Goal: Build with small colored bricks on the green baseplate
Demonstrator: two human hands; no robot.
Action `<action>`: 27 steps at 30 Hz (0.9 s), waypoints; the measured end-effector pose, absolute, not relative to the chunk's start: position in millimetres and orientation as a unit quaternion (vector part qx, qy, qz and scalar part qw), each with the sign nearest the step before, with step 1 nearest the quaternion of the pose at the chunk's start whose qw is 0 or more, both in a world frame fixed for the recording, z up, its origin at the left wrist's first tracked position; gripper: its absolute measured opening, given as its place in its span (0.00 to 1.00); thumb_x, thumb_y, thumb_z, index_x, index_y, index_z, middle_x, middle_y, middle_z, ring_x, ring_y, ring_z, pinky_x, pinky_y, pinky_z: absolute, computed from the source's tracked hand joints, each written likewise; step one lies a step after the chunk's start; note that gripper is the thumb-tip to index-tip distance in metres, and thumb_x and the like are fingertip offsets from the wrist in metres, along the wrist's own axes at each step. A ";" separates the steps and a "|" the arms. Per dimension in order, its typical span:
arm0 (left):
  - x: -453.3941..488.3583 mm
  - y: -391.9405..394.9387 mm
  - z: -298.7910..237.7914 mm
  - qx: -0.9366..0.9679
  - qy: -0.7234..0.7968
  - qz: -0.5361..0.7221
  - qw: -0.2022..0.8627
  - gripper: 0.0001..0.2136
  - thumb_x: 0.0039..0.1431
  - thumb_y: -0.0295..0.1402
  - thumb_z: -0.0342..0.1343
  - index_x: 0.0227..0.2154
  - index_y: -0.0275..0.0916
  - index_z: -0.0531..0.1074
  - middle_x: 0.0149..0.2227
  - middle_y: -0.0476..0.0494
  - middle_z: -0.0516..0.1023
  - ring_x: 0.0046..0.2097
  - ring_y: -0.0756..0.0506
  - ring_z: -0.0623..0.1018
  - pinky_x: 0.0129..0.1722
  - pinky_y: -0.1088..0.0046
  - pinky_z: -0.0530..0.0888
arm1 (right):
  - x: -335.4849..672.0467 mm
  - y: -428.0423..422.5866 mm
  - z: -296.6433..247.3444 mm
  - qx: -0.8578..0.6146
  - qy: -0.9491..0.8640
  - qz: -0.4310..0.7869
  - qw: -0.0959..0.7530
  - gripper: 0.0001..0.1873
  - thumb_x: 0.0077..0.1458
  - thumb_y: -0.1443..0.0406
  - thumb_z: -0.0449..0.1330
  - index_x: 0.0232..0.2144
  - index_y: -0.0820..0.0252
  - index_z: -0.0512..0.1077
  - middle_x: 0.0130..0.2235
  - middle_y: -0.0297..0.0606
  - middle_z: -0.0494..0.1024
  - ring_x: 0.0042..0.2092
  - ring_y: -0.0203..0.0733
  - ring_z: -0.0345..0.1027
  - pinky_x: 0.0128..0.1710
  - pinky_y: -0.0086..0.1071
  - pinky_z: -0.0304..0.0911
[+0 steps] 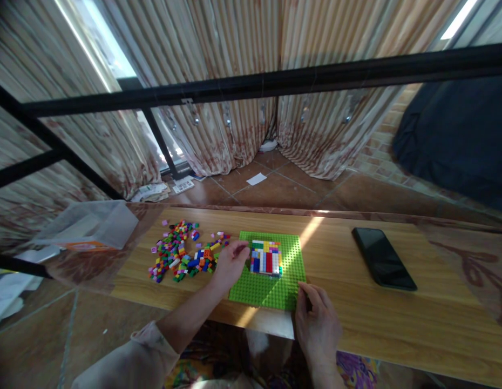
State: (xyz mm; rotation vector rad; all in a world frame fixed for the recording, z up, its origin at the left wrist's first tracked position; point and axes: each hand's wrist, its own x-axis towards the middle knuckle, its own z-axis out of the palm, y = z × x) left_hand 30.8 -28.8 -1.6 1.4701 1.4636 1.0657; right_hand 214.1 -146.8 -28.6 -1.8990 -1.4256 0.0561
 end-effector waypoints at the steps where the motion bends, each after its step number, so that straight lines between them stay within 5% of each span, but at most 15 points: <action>1: 31.9 -26.0 -3.2 0.577 0.582 0.412 0.398 0.08 0.53 0.27 0.54 0.36 0.36 0.73 0.31 0.47 0.78 0.33 0.49 0.78 0.36 0.72 0.75 | 214.0 -146.8 -28.6 -0.741 -0.556 0.023 0.375 0.16 0.59 0.57 0.52 0.37 0.59 0.75 0.39 0.41 0.78 0.38 0.41 0.71 0.36 0.31 0.62; 13: 34.7 -24.7 -6.9 0.576 0.573 0.413 0.411 0.10 0.51 0.28 0.58 0.39 0.35 0.73 0.30 0.46 0.77 0.32 0.49 0.77 0.34 0.73 0.74 | 213.4 -147.1 -29.1 -0.745 -0.557 0.019 0.368 0.19 0.59 0.55 0.50 0.36 0.60 0.76 0.39 0.43 0.78 0.37 0.43 0.71 0.34 0.32 0.62; 27: 35.5 -38.5 5.7 0.651 0.535 0.417 0.341 0.13 0.54 0.23 0.51 0.43 0.38 0.70 0.32 0.48 0.77 0.35 0.49 0.77 0.37 0.73 0.74 | 213.5 -147.3 -30.1 -0.752 -0.552 0.021 0.360 0.18 0.58 0.55 0.51 0.37 0.59 0.76 0.40 0.41 0.78 0.39 0.42 0.71 0.35 0.31 0.62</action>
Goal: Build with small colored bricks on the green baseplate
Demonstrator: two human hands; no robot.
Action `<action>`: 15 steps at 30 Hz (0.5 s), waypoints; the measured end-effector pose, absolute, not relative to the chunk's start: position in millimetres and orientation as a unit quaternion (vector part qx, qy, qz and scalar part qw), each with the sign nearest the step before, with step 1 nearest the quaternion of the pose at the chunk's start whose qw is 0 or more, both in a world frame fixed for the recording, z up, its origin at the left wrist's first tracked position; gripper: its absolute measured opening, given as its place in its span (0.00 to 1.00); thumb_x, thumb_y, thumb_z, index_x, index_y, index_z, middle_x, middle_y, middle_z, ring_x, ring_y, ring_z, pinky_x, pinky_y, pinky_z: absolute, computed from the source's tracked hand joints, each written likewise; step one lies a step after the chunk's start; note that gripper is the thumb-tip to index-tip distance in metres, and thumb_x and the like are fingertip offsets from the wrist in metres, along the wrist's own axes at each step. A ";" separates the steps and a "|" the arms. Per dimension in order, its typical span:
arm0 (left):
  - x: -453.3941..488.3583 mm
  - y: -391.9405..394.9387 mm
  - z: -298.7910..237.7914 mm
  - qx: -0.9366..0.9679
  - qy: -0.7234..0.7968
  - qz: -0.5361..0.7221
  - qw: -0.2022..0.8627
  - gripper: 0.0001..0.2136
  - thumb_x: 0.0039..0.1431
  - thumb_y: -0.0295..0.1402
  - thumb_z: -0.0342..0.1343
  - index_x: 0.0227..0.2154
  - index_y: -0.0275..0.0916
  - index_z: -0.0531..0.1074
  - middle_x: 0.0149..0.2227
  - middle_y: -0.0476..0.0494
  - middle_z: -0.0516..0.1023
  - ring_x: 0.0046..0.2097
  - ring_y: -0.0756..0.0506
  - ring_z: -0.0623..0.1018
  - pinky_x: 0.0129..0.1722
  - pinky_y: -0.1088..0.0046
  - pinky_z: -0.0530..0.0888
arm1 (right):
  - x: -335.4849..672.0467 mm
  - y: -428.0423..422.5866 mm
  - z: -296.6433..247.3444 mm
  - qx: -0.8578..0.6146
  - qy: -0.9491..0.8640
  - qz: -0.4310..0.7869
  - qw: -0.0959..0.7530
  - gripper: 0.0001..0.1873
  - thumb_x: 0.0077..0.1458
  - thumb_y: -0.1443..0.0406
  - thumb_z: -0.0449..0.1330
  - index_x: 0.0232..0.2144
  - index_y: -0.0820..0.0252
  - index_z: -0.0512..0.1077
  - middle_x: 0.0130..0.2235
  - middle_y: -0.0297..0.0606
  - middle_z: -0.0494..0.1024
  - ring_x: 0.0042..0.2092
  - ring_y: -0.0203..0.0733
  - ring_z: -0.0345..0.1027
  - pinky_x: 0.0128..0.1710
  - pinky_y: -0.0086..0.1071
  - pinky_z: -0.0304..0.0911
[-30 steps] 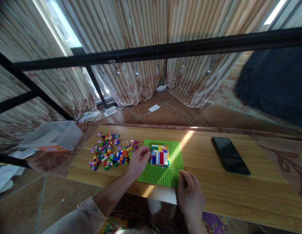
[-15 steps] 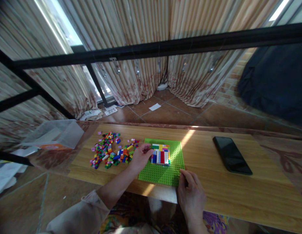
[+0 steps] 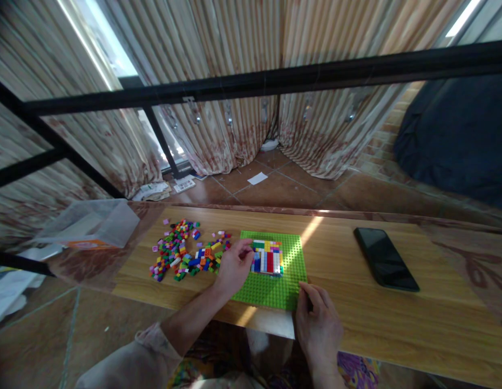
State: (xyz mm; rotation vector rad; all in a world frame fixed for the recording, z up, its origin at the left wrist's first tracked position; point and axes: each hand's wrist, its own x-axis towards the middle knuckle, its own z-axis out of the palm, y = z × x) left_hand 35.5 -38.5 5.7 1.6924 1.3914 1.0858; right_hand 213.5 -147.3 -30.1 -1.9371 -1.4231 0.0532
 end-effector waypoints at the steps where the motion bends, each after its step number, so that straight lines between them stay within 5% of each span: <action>1: 35.6 -39.7 6.6 0.657 0.530 0.416 0.338 0.13 0.55 0.23 0.51 0.43 0.39 0.70 0.32 0.48 0.77 0.36 0.49 0.77 0.38 0.72 0.74 | 213.5 -147.3 -30.2 -0.753 -0.551 0.021 0.360 0.18 0.59 0.55 0.51 0.37 0.59 0.75 0.41 0.41 0.78 0.39 0.42 0.71 0.36 0.31 0.62; 15: 36.8 -43.6 10.8 0.734 0.510 0.373 0.249 0.15 0.57 0.26 0.51 0.48 0.41 0.68 0.39 0.45 0.77 0.42 0.46 0.76 0.45 0.66 0.73 | 213.8 -147.0 -30.6 -0.753 -0.551 0.017 0.359 0.18 0.59 0.55 0.50 0.38 0.59 0.76 0.40 0.42 0.78 0.38 0.43 0.71 0.36 0.32 0.62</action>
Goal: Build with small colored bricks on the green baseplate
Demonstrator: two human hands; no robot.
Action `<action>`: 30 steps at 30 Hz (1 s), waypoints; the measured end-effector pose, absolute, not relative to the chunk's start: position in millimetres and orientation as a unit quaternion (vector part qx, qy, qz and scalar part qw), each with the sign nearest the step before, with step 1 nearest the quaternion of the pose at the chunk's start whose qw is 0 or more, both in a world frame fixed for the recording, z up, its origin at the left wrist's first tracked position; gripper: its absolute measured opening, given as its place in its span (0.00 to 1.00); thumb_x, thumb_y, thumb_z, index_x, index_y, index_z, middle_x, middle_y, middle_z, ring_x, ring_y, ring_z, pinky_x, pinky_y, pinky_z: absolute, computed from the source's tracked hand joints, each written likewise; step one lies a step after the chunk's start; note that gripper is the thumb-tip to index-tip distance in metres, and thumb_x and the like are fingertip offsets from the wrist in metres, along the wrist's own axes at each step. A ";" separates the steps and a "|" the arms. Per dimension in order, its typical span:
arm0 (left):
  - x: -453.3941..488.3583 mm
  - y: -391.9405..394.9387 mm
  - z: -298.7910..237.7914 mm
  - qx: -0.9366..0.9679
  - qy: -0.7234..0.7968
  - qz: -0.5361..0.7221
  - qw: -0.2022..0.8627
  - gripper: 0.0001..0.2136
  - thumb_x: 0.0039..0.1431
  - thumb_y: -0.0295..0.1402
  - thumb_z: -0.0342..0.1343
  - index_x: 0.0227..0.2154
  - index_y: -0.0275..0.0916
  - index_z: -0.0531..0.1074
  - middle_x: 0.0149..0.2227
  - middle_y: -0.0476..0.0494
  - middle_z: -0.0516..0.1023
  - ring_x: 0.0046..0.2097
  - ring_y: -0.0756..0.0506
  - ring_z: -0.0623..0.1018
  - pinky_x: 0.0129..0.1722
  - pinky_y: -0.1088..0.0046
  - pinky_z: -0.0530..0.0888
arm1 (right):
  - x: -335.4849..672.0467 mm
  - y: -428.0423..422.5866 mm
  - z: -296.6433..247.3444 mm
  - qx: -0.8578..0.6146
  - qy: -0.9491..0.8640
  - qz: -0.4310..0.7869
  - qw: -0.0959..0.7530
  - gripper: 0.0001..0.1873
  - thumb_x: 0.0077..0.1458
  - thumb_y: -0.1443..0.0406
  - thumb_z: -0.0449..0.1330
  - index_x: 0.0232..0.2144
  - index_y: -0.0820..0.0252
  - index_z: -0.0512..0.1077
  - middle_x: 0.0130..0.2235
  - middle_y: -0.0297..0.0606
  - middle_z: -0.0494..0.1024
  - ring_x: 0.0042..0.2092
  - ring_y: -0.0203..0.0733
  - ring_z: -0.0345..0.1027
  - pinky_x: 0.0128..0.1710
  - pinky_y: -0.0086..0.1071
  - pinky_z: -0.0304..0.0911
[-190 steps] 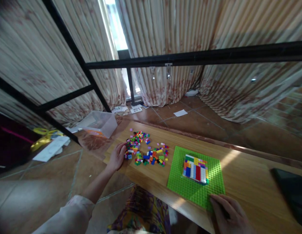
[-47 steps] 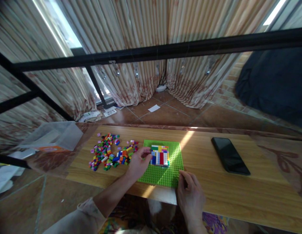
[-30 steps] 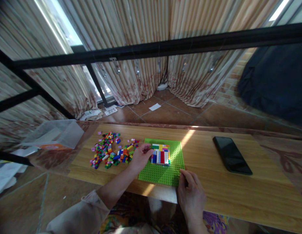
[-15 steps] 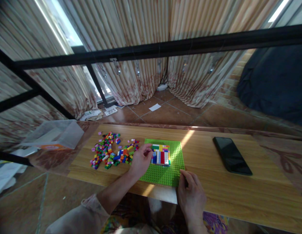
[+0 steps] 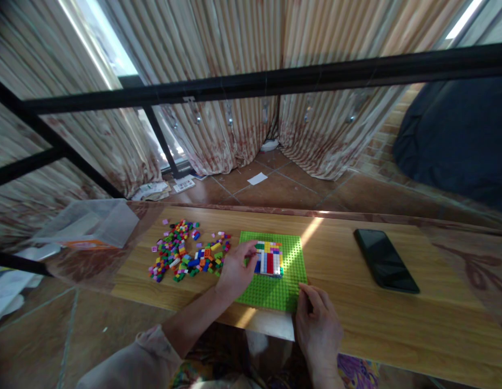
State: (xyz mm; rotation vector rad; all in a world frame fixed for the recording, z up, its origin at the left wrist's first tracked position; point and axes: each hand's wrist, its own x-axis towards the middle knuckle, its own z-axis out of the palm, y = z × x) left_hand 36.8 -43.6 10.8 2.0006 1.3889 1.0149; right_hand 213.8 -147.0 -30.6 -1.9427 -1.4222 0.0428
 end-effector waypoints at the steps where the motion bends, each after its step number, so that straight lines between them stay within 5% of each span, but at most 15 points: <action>1: 37.1 -44.0 10.8 0.739 0.507 0.372 0.242 0.15 0.58 0.26 0.51 0.48 0.42 0.68 0.39 0.45 0.77 0.42 0.46 0.76 0.46 0.66 0.73 | 213.7 -147.0 -30.3 -0.754 -0.551 0.017 0.358 0.18 0.59 0.55 0.50 0.38 0.59 0.76 0.40 0.42 0.78 0.38 0.43 0.71 0.36 0.32 0.62; 30: 32.9 -41.5 9.5 0.778 0.478 0.351 0.207 0.22 0.55 0.22 0.52 0.53 0.42 0.64 0.43 0.47 0.77 0.43 0.47 0.76 0.48 0.68 0.73 | 213.4 -147.6 -30.3 -0.750 -0.554 0.020 0.362 0.17 0.59 0.56 0.51 0.38 0.58 0.75 0.41 0.39 0.78 0.38 0.41 0.71 0.35 0.31 0.62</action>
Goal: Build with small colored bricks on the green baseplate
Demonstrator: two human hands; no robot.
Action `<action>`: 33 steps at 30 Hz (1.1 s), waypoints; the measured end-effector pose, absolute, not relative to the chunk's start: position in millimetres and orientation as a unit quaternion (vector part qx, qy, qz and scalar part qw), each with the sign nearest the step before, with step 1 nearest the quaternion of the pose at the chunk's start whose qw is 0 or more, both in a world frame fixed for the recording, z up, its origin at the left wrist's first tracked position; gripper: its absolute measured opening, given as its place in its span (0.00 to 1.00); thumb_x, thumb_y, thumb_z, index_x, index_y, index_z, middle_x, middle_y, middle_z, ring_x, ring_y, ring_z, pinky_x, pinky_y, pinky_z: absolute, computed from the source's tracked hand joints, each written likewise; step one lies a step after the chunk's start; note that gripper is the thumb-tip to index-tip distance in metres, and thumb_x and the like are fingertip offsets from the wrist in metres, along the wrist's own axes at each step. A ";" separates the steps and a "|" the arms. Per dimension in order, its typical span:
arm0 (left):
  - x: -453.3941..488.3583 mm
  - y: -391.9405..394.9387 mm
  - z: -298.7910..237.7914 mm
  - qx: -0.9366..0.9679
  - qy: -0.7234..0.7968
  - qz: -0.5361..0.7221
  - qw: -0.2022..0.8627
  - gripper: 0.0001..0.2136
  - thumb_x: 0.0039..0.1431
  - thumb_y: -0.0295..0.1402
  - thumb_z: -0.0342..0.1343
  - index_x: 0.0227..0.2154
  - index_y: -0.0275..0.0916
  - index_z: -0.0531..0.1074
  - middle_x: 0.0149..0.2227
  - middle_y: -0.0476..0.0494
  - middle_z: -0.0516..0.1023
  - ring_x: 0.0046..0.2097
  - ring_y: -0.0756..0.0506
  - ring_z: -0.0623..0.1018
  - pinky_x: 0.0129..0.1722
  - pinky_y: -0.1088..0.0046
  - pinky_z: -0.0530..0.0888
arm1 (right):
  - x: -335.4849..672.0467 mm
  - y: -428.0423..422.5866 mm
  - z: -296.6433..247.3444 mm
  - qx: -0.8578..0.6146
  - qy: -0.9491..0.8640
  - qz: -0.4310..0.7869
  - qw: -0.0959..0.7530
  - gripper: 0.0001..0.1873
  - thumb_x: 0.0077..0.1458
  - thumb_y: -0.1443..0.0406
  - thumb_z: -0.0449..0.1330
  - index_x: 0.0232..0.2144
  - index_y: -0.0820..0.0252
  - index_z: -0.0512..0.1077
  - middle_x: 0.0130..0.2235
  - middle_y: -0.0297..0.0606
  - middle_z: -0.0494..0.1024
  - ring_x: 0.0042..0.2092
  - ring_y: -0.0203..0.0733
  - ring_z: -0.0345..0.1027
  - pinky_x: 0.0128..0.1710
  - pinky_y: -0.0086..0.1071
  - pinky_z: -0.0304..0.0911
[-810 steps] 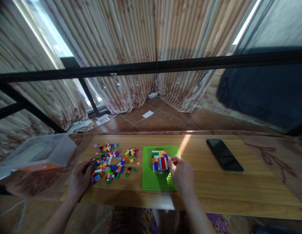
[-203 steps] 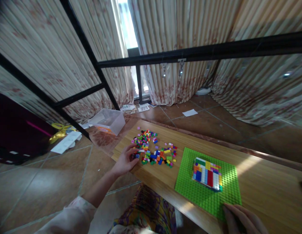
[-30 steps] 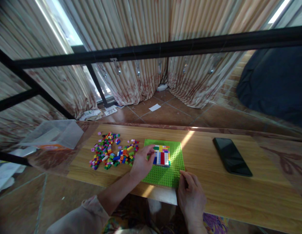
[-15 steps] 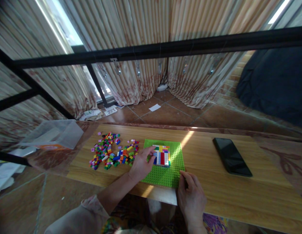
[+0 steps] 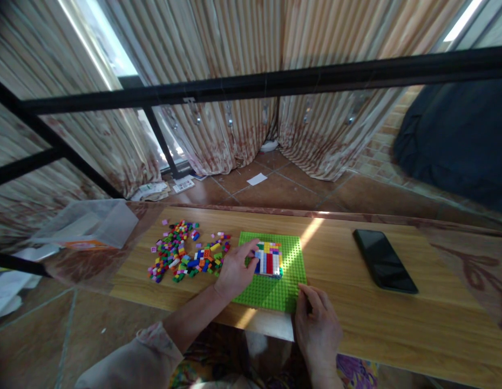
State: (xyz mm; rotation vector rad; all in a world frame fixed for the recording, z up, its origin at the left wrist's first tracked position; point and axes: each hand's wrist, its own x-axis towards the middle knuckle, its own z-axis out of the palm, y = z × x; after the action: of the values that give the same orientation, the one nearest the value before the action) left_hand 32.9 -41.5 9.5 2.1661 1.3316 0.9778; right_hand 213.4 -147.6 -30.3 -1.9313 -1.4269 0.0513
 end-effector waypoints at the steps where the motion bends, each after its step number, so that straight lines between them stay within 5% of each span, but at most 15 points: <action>1: 32.3 -42.2 10.1 0.779 0.477 0.350 0.206 0.22 0.55 0.23 0.52 0.54 0.42 0.64 0.43 0.47 0.77 0.43 0.48 0.76 0.48 0.69 0.73 | 213.5 -147.7 -30.5 -0.751 -0.554 0.019 0.360 0.17 0.59 0.56 0.51 0.38 0.58 0.75 0.41 0.39 0.78 0.38 0.41 0.71 0.35 0.31 0.62; 24: 26.7 -55.0 6.8 0.903 0.368 0.219 -0.016 0.20 0.64 0.25 0.39 0.58 0.31 0.58 0.36 0.38 0.75 0.39 0.42 0.72 0.45 0.61 0.71 | 212.0 -147.6 -32.7 -0.763 -0.553 0.003 0.334 0.16 0.58 0.57 0.51 0.38 0.58 0.75 0.41 0.39 0.77 0.39 0.43 0.71 0.35 0.32 0.61; 28: 26.1 -54.8 10.8 0.895 0.394 0.207 0.030 0.21 0.62 0.24 0.40 0.59 0.32 0.57 0.35 0.37 0.76 0.41 0.41 0.73 0.44 0.60 0.72 | 212.7 -147.6 -33.9 -0.771 -0.550 0.004 0.320 0.15 0.58 0.57 0.51 0.38 0.56 0.75 0.41 0.37 0.77 0.38 0.43 0.71 0.33 0.32 0.60; 33: 23.8 -47.1 19.8 0.819 0.439 0.302 0.212 0.24 0.61 0.25 0.42 0.60 0.39 0.54 0.43 0.42 0.79 0.44 0.43 0.76 0.48 0.61 0.73 | 215.1 -147.7 -35.2 -0.762 -0.561 0.002 0.324 0.15 0.58 0.58 0.51 0.38 0.56 0.75 0.41 0.37 0.77 0.37 0.41 0.71 0.32 0.31 0.60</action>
State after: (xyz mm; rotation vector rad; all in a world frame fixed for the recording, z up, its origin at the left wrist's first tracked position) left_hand 23.8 -47.1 19.8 2.2754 1.2181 0.8388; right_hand 215.1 -147.7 -35.2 -1.9979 -1.4730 0.0065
